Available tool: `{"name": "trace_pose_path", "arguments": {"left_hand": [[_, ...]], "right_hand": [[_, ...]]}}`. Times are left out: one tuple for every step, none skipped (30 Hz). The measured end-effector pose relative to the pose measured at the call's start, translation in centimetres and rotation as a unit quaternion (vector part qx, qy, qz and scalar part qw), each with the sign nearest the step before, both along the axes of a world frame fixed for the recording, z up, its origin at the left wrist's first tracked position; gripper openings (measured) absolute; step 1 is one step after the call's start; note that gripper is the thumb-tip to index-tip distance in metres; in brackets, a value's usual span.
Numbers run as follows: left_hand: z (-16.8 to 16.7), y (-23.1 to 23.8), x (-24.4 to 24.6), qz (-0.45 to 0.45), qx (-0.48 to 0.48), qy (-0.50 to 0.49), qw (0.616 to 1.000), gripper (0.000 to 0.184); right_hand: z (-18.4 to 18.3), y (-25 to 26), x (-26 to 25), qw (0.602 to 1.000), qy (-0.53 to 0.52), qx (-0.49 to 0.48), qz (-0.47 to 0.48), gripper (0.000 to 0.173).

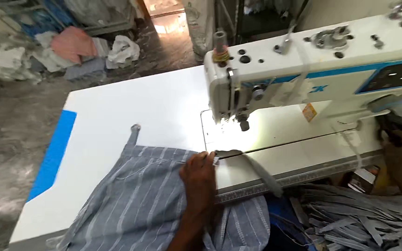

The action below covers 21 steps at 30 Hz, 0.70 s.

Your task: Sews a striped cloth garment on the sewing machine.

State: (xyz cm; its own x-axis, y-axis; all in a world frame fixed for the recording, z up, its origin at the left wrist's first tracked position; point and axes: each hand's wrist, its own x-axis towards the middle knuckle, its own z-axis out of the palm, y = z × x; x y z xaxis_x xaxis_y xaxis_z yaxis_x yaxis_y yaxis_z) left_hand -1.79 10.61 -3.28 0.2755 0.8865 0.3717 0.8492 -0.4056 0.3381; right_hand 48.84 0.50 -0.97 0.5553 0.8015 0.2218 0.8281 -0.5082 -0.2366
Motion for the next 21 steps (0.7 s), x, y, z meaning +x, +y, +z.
{"name": "trace_pose_path", "arguments": {"left_hand": [[0.2, 0.5, -0.3, -0.015, -0.006, -0.01, 1.0, 0.03], [0.6, 1.1, -0.6, -0.038, -0.021, -0.035, 0.998, 0.028], [1.3, 1.6, -0.8, -0.062, -0.04, -0.064, 0.995, 0.026], [1.9, 1.9, -0.9, -0.083, -0.062, -0.087, 0.991, 0.025], [2.3, 2.1, -0.9, -0.097, -0.088, -0.103, 0.986, 0.025], [2.4, 2.2, -0.9, -0.104, -0.11, -0.118, 0.981, 0.025], [2.4, 2.2, -0.8, -0.102, -0.124, -0.132, 0.978, 0.025], [2.3, 2.2, -0.8, -0.095, -0.139, -0.142, 0.975, 0.026], [2.4, 2.3, -0.8, -0.089, -0.156, -0.151, 0.972, 0.027], [2.6, 2.3, -0.9, -0.084, -0.175, -0.157, 0.968, 0.027], [2.9, 2.2, -1.0, -0.082, -0.192, -0.162, 0.964, 0.028], [3.0, 2.2, -1.1, -0.08, -0.202, -0.166, 0.962, 0.028], [3.1, 2.4, -1.0, -0.077, -0.21, -0.17, 0.96, 0.028], [3.0, 2.7, -0.9, -0.07, -0.213, -0.173, 0.959, 0.027], [2.8, 2.8, -0.8, -0.067, -0.212, -0.176, 0.959, 0.026], [2.7, 2.9, -0.7, -0.066, -0.21, -0.178, 0.959, 0.026], [2.5, 3.1, -0.6, -0.065, -0.207, -0.179, 0.96, 0.027], [2.4, 3.2, -0.5, -0.062, -0.208, -0.177, 0.96, 0.027], [2.4, 3.2, -0.5, -0.058, -0.206, -0.172, 0.961, 0.027], [2.6, 3.2, -0.4, -0.056, -0.203, -0.165, 0.964, 0.027], [2.8, 3.1, -0.2, -0.055, -0.198, -0.155, 0.966, 0.027]], "right_hand": [[0.4, -0.4, -0.1, 1.0, -0.01, -0.004, 0.01, 0.043], [1.0, -0.5, -0.2, 1.0, -0.019, -0.012, 0.014, 0.041], [1.7, -0.4, -0.2, 1.0, -0.025, -0.018, 0.008, 0.04], [2.2, 0.0, 0.1, 0.999, -0.025, -0.02, 0.003, 0.039], [2.6, 0.6, 0.4, 1.0, -0.014, -0.027, 0.0, 0.039], [2.5, 1.2, 0.9, 0.999, -0.002, -0.041, -0.001, 0.041], [2.3, 1.8, 1.7, 0.998, 0.001, -0.063, 0.003, 0.044], [2.1, 2.2, 2.7, 0.996, -0.003, -0.086, 0.017, 0.044], [2.1, 2.6, 3.9, 0.994, -0.002, -0.108, 0.033, 0.043], [2.2, 3.0, 5.4, 0.99, 0.005, -0.131, 0.047, 0.042], [2.3, 3.3, 6.7, 0.987, 0.031, -0.148, 0.053, 0.039], [2.7, 3.0, 7.1, 0.984, 0.088, -0.149, 0.05, 0.035], [3.4, 2.2, 6.3, 0.975, 0.179, -0.124, 0.032, 0.03], [4.6, 1.1, 3.9, 0.95, 0.3, -0.088, -0.005, 0.027], [5.4, -0.3, 1.3, 0.901, 0.43, -0.033, -0.044, 0.026], [5.5, -1.7, -1.2, 0.829, 0.554, 0.036, -0.068, 0.027], [4.8, -3.3, -3.7, 0.745, 0.655, 0.103, -0.072, 0.03], [4.0, -5.0, -6.7, 0.676, 0.72, 0.145, -0.066, 0.031], [3.0, -6.9, -10.0, 0.629, 0.761, 0.151, -0.05, 0.031], [2.0, -8.8, -13.0, 0.613, 0.782, 0.11, -0.016, 0.035], [1.1, -10.2, -15.5, 0.627, 0.777, 0.038, 0.049, 0.039]]}}
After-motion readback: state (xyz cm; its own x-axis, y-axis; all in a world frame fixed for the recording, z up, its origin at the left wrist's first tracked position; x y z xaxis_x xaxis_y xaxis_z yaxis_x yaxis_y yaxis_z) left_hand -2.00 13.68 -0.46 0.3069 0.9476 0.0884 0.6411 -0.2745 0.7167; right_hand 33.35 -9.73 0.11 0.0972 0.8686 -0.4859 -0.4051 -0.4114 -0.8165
